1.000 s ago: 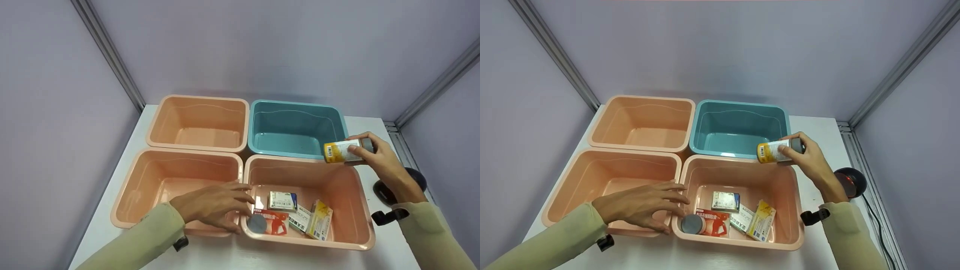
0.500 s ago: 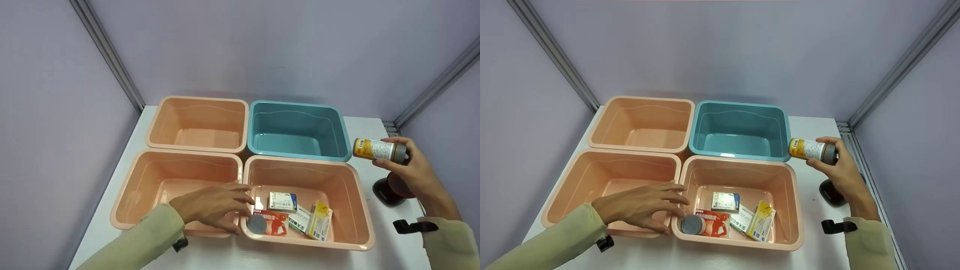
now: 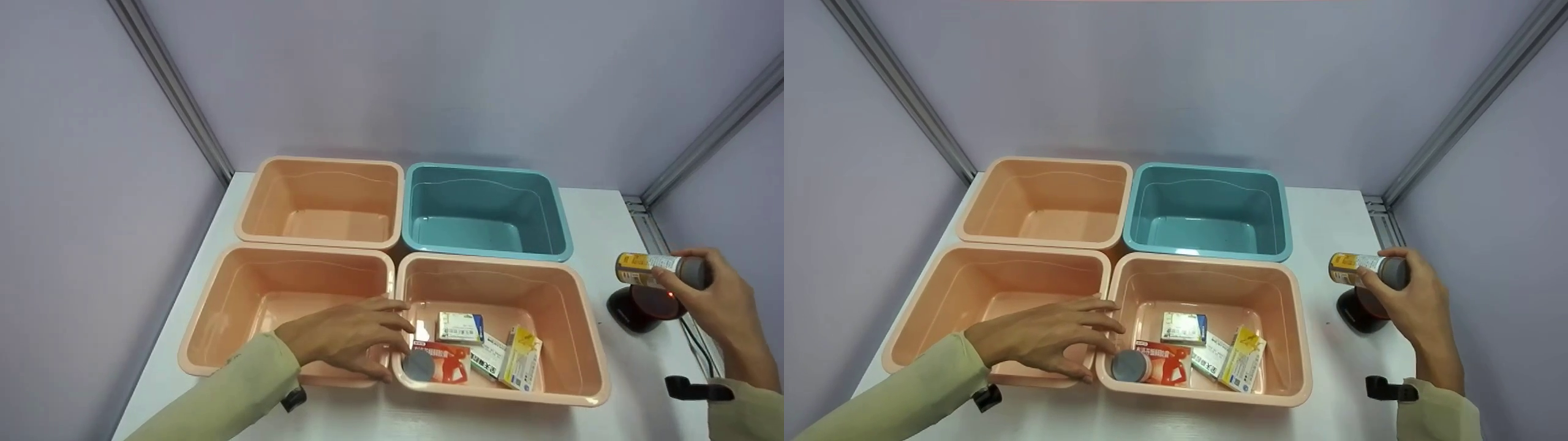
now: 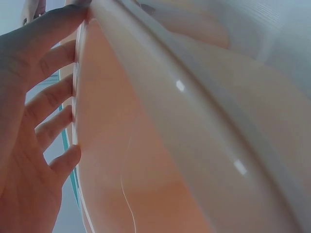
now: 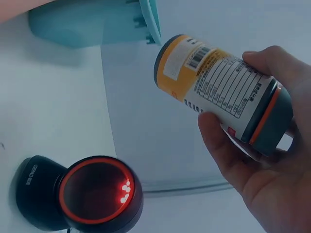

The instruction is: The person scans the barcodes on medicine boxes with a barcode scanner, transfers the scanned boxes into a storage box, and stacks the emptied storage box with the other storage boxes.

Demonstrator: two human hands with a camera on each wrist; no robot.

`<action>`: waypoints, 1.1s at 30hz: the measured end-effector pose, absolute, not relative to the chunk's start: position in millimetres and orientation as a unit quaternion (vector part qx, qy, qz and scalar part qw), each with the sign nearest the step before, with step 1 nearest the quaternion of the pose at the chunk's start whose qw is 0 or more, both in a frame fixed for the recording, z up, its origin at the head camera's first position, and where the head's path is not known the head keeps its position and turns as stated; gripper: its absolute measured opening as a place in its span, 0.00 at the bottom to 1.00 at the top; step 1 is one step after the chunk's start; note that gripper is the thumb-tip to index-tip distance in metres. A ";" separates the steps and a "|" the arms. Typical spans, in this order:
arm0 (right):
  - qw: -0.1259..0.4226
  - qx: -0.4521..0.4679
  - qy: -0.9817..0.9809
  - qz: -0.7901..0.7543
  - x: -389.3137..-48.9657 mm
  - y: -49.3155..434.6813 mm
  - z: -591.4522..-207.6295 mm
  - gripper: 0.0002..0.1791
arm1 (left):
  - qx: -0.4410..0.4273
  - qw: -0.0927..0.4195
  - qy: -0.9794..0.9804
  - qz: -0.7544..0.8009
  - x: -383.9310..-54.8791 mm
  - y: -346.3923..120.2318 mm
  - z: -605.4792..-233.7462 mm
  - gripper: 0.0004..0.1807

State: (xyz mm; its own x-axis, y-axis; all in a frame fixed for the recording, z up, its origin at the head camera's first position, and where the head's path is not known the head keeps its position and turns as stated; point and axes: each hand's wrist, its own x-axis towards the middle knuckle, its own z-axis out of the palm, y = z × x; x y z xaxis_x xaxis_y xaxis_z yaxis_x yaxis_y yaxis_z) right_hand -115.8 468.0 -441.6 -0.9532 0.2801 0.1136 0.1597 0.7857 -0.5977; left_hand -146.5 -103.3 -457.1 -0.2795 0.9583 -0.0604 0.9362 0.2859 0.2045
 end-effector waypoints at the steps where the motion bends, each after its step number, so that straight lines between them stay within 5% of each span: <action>1: 0.110 -0.128 -0.938 0.301 -113.4 468.7 -444.6 0.37 | 0.593 0.086 0.798 0.062 -146.4 -103.4 -457.1 0.26; 10: 0.167 -0.254 -0.906 0.296 -95.7 468.1 -479.9 0.35 | 0.587 0.095 0.802 0.060 -145.5 -103.5 -457.7 0.25; 33: 0.095 -0.261 -0.931 0.236 -83.1 472.3 -500.9 0.37 | 0.582 0.109 0.803 0.067 -146.1 -104.5 -456.8 0.25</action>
